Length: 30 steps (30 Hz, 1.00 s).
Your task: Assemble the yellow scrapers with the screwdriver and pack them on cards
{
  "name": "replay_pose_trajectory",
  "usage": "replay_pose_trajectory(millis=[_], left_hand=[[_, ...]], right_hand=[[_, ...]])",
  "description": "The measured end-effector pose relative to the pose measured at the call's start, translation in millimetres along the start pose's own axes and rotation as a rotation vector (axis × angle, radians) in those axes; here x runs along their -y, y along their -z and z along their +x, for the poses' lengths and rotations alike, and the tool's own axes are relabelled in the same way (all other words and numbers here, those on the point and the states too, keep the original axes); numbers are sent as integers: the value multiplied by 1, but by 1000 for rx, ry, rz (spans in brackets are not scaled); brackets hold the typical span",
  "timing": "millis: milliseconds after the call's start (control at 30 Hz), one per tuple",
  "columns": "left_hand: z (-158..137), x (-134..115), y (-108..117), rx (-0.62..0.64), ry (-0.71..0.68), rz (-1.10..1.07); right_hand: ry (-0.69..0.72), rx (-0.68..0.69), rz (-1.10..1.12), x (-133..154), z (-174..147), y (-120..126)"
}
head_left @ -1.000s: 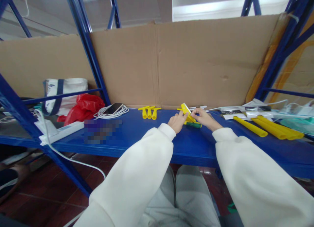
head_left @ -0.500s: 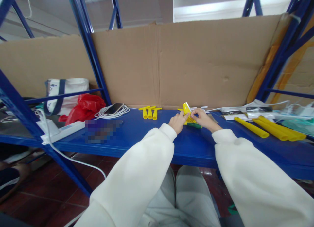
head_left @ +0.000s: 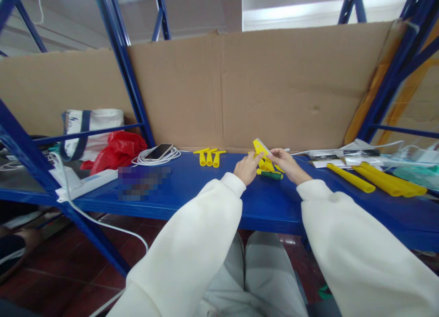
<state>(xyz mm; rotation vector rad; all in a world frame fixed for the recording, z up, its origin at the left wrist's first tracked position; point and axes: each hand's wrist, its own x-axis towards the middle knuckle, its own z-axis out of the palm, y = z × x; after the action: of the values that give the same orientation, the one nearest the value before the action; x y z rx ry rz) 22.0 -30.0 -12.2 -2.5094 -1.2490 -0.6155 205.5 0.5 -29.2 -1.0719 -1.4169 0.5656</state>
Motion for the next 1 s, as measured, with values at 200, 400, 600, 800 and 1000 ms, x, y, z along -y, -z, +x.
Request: replay_pose_trajectory(millis=[200,400,600,800,1000], left_hand=[[2,6,1,-39,39,-40],[1,7,-1,56,35,21],[-1,10,-3,127,5,6],[-1,11,-2,125,-4,-57],[0,17,1,69,36,-224]], right_hand=[[-90,124,27,19,-8,2],[-114,130,0,21,-11,1],[-93,125,-87,14,-7,4],[-114,133,-73,15,-9,5],[-101,193,-31,14,-6,14]])
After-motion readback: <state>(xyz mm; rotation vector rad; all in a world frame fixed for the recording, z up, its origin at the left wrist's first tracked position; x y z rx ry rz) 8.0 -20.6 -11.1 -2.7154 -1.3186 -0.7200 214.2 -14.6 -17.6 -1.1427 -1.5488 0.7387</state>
